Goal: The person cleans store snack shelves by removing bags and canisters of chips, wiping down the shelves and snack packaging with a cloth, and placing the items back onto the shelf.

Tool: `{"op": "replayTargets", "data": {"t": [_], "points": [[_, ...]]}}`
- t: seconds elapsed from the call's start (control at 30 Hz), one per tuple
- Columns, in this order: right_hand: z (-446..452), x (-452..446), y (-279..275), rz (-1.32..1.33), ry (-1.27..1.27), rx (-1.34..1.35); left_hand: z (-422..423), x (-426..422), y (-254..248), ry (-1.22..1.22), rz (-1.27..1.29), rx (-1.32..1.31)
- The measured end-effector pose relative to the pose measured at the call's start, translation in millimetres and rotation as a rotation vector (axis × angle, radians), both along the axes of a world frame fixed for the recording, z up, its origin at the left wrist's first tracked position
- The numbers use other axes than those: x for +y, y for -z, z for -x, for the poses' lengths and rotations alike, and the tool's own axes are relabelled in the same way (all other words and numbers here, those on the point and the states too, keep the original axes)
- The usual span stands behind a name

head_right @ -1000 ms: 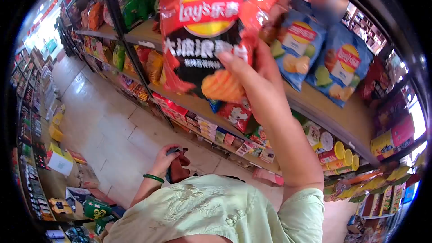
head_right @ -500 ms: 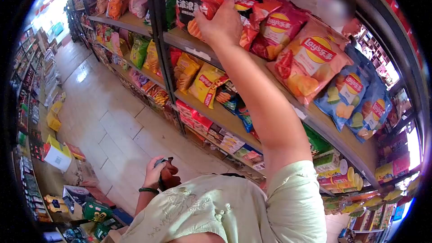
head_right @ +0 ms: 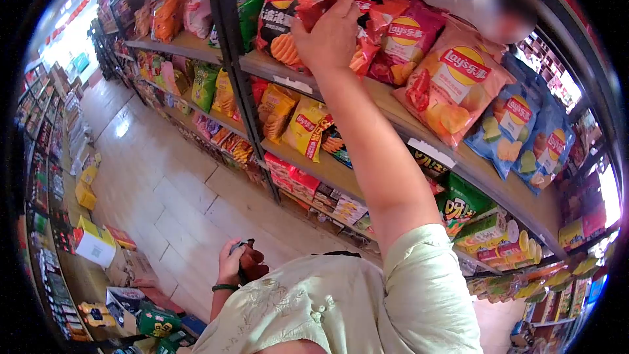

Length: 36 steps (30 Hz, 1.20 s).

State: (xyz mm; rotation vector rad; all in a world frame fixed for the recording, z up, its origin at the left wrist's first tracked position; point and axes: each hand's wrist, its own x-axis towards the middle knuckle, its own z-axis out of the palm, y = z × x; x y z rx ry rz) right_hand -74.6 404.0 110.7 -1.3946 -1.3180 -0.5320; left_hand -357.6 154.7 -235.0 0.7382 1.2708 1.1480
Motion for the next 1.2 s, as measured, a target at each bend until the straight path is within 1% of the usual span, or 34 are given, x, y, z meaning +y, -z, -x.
{"op": "replayTargets", "data": {"t": [0.07, 0.1, 0.2, 0.23, 0.27, 0.33, 0.4, 0.47, 0.53, 0.57, 0.67, 0.7, 0.77, 0.87, 0.9, 0.97, 1.03, 1.07, 1.1, 1.17, 1.2], "points": [[-2.3, -10.4, -1.8, -0.008, -0.109, 0.071, -7.8, -2.9, -23.4, -0.01, 0.065, -0.062], [-3.3, -14.1, -1.7, -0.001, -0.115, 0.066, -5.8, -1.8, -13.6, 0.002, 0.062, 0.005], [-5.8, -18.1, 4.5, -0.055, -0.131, -0.034, -6.8, 1.2, -14.1, 0.084, 0.023, 0.054], [-4.0, -25.3, 3.5, -0.038, -0.144, -0.031, -12.4, 0.1, -19.5, 0.068, -0.019, 0.094], [-3.2, -35.1, 3.1, -0.024, -0.145, -0.029, -15.2, 1.2, -18.1, 0.058, -0.017, 0.102], [-5.0, -47.5, 9.0, -0.004, -0.166, -0.053, -26.1, 2.1, -38.6, 0.088, 0.027, 0.086], [-11.7, -63.6, 15.7, -0.103, -0.272, -0.068, -18.2, 10.8, -3.9, 0.139, 0.011, 0.093], [-23.1, -96.2, 17.0, -0.079, -0.32, -0.116, -34.3, 13.6, -21.6, 0.219, -0.025, 0.156], [-44.5, -122.1, 21.4, -0.172, -0.37, -0.214, -47.4, 16.2, -26.7, 0.226, 0.04, 0.082], [-56.2, -137.4, 19.3, -0.268, -0.403, -0.22, -54.9, 17.9, -30.1, 0.256, 0.044, 0.105], [-99.0, -186.9, 12.9, -0.356, -0.372, -0.203, -79.9, 26.6, -23.4, 0.351, 0.001, 0.096], [-116.7, -209.0, 6.9, -0.355, -0.337, -0.206, -91.9, 28.0, -27.0, 0.383, -0.01, 0.11], [-156.2, -244.2, -1.8, -0.379, -0.246, -0.203, -119.2, 26.7, -35.2, 0.425, 0.017, 0.053], [-231.5, -282.4, -8.5, -0.435, -0.098, -0.199, -163.9, 17.8, -61.1, 0.529, 0.06, 0.111], [-259.0, -293.9, -10.3, -0.473, -0.03, -0.211, -175.4, 18.2, -57.6, 0.551, 0.059, 0.115], [-311.0, -319.7, -14.3, -0.462, 0.148, -0.112, -196.8, 19.4, -45.9, 0.635, -0.165, 0.277], [-371.4, -340.0, -17.9, -0.402, 0.304, 0.048, -225.9, 4.2, -64.1, 0.66, -0.144, 0.277], [-405.4, -347.0, -18.2, -0.365, 0.444, 0.037, -237.3, -3.1, -70.3, 0.678, -0.12, 0.28], [-435.3, -354.6, -19.3, -0.328, 0.581, 0.025, -242.7, -6.2, -63.2, 0.675, -0.121, 0.277], [-473.3, -372.9, -24.6, -0.063, 0.722, 0.122, -250.5, -8.9, -43.6, 0.703, 0.151, -0.04], [-495.8, -379.1, -25.3, 0.058, 0.728, 0.225, -256.8, -16.8, -46.1, 0.693, 0.148, -0.047]]}}
